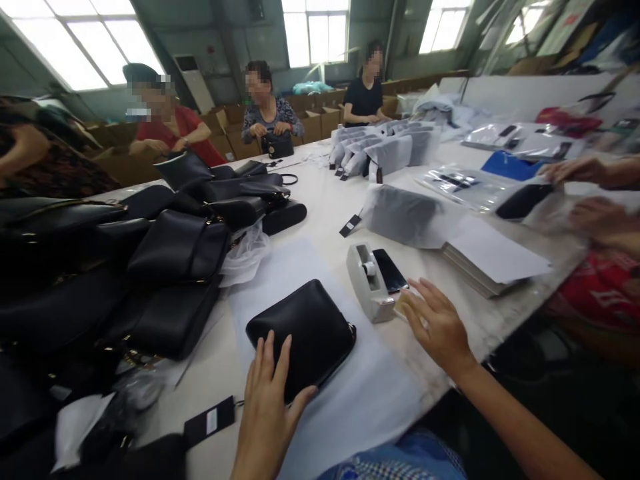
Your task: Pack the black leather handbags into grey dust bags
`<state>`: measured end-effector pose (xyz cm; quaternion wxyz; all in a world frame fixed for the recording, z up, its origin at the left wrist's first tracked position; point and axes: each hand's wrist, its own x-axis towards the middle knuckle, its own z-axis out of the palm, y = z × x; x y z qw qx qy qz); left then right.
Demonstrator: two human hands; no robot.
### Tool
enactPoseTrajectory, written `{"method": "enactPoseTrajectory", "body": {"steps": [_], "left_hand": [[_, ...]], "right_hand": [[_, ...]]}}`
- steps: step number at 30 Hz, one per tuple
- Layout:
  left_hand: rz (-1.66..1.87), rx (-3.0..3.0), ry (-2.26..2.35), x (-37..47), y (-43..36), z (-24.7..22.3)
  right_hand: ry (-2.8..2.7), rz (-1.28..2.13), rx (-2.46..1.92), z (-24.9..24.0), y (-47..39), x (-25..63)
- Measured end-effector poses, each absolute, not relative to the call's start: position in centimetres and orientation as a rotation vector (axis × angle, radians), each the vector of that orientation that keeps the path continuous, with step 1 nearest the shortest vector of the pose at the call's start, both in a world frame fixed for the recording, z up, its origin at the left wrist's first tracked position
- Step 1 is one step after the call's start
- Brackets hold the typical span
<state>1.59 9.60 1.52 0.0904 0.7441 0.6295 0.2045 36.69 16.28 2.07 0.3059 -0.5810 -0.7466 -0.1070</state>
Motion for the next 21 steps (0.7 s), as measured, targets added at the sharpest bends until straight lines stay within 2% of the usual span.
{"method": "enactPoseTrajectory", "body": {"steps": [5,7,10,16,19,21], "left_hand": [[0.575,2.248,1.859,2.9,10.7,-0.5],[0.585,2.221,1.869,2.7,10.6,-0.8],[0.584,2.162,1.866,2.7,10.4,-0.6],[0.579,2.028,1.875,3.3,10.4,-0.4],[0.592,2.022,1.856,3.1,10.5,-1.2],[0.637,2.048,1.840,2.7,10.7,-2.1]], "right_hand": [[-2.120,-0.338,-1.951,-2.5,16.3,41.3],[-2.161,-0.319,-1.924,-3.2,16.5,41.7],[-2.064,-0.341,-1.671,-0.9,17.6,40.2],[-2.147,0.023,-1.013,6.5,25.7,29.4],[-2.511,0.150,-0.968,6.2,32.5,22.5],[-2.726,0.151,-1.098,4.5,36.6,18.7]]}}
